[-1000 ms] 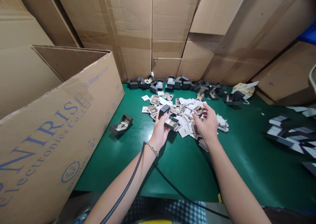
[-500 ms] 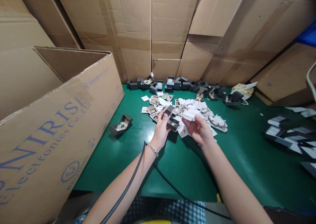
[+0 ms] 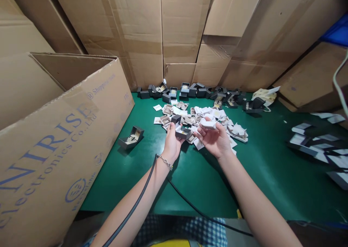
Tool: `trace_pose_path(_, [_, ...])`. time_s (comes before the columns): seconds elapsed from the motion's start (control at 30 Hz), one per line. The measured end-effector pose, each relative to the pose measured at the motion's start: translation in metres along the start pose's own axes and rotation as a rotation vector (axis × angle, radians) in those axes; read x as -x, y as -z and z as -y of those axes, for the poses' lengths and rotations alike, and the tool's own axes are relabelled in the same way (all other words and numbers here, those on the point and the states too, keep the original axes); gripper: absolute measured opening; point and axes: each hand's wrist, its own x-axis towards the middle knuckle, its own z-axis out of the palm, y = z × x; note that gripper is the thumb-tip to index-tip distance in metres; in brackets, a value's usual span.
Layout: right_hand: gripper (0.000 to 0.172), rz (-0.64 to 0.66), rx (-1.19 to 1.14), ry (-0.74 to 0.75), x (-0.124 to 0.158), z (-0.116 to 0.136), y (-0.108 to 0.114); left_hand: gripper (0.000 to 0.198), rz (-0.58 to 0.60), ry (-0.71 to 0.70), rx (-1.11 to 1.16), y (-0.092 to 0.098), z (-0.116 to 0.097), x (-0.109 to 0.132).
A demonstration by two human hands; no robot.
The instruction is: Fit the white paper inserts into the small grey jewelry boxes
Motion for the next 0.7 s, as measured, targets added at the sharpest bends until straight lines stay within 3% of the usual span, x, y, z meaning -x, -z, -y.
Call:
trace_pose_path(0.2, [0.027,-0.071,-0.003,-0.077,0.001,0.002,-0.005,0.041,0.019,0.020,0.038,-0.004,-0.003,0.005])
trace_pose_path(0.43, [0.024,-0.156,0.081,-0.067,-0.003,-0.002,-0.007,0.048,0.274,0.093,-0.038,-0.003,-0.008,0.017])
trace_pose_path(0.7, [0.046,-0.127,0.229,-0.072,-0.006,-0.005,-0.003,0.041,0.436,0.203,-0.275,-0.003,-0.007,0.019])
